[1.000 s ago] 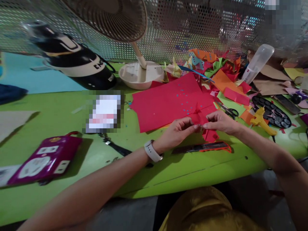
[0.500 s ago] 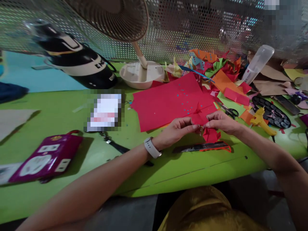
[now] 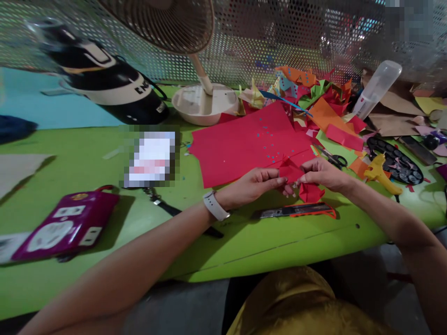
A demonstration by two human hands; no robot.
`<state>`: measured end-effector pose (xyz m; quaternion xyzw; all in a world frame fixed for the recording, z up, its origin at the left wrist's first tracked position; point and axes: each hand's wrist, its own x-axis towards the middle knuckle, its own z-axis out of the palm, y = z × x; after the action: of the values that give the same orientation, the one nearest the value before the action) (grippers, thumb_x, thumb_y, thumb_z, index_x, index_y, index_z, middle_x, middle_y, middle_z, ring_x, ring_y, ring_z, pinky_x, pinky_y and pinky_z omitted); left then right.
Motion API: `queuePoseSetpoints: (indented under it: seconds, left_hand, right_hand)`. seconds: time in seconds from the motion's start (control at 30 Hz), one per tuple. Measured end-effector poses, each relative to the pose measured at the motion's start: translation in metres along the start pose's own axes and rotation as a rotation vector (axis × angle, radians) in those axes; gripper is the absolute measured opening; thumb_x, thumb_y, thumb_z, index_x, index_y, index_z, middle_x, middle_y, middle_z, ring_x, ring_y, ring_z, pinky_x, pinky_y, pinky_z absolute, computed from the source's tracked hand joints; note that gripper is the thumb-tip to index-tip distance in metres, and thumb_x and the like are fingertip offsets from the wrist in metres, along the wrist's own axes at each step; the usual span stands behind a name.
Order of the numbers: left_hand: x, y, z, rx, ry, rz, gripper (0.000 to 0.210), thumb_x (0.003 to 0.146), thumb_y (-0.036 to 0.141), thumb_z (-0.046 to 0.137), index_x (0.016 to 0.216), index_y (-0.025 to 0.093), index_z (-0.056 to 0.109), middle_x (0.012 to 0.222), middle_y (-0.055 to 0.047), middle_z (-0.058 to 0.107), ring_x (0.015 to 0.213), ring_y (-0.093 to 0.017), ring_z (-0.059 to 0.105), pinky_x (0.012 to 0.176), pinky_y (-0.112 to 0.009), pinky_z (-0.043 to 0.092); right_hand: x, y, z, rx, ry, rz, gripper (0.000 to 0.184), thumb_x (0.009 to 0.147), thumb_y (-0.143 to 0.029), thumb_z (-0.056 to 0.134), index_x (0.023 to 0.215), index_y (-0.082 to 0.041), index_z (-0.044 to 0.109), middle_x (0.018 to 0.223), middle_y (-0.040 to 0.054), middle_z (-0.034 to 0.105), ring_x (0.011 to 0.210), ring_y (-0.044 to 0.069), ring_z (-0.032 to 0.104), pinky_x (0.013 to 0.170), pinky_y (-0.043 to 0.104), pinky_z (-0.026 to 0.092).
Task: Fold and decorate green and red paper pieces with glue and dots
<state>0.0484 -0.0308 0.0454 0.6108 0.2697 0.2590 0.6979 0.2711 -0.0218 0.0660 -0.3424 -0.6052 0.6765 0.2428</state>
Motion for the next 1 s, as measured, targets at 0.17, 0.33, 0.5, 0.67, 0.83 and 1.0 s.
queuePoseSetpoints:
  seconds: [0.17,0.33,0.5,0.67,0.83,1.0]
  left_hand:
    - [-0.001,0.002,-0.002,-0.064,-0.05,-0.012,0.028,0.087,0.045,0.068,0.087,0.017,0.073,0.087,-0.007,0.077,0.086,-0.018,0.071,0.089,-0.035,0.052]
    - [-0.001,-0.005,-0.005,-0.21,-0.049,-0.027,0.045,0.088,0.058,0.06,0.089,0.014,0.071,0.082,-0.011,0.076,0.081,-0.022,0.072,0.087,-0.04,0.053]
    - [-0.002,-0.014,0.007,-0.173,0.085,-0.033,0.041,0.084,0.056,0.067,0.1,0.018,0.071,0.092,-0.006,0.076,0.089,-0.021,0.071,0.09,-0.037,0.052]
    - [-0.001,-0.013,0.017,-0.136,0.015,-0.132,0.039,0.085,0.054,0.066,0.095,0.017,0.07,0.086,-0.004,0.074,0.081,-0.017,0.069,0.08,-0.032,0.055]
    - [-0.001,-0.008,0.017,-0.001,0.017,-0.067,0.037,0.088,0.053,0.062,0.091,0.017,0.07,0.084,-0.003,0.072,0.078,-0.016,0.067,0.074,-0.029,0.054]
    - [0.0,-0.007,0.016,0.098,0.08,-0.001,0.029,0.088,0.047,0.062,0.088,0.02,0.07,0.087,-0.002,0.073,0.092,-0.018,0.067,0.088,-0.032,0.051]
  right_hand:
    - [0.0,0.0,-0.002,-0.024,0.048,0.028,0.012,0.067,-0.026,0.071,0.068,-0.014,0.07,0.064,0.0,0.069,0.058,0.009,0.058,0.057,0.022,0.045]
    - [0.001,0.001,0.0,-0.017,0.117,0.021,0.019,0.069,-0.033,0.07,0.069,-0.015,0.065,0.056,-0.0039,0.059,0.047,0.006,0.044,0.045,0.021,0.032]
    - [0.004,0.0,0.006,-0.083,0.217,-0.045,0.031,0.071,-0.038,0.073,0.059,-0.017,0.053,0.047,-0.0098,0.039,0.044,0.003,0.028,0.043,0.021,0.018]
    - [0.002,-0.003,0.011,-0.121,0.198,-0.04,0.035,0.074,-0.044,0.071,0.059,-0.018,0.053,0.049,-0.0078,0.042,0.047,0.005,0.035,0.045,0.022,0.025]
    - [0.0,0.001,0.009,-0.173,0.195,-0.03,0.036,0.07,-0.045,0.075,0.061,-0.019,0.052,0.056,-0.0059,0.046,0.052,0.007,0.039,0.05,0.024,0.03]
    - [0.002,0.006,0.007,-0.216,0.206,-0.025,0.041,0.071,-0.048,0.074,0.058,-0.02,0.046,0.056,-0.007,0.04,0.053,0.007,0.037,0.051,0.024,0.031]
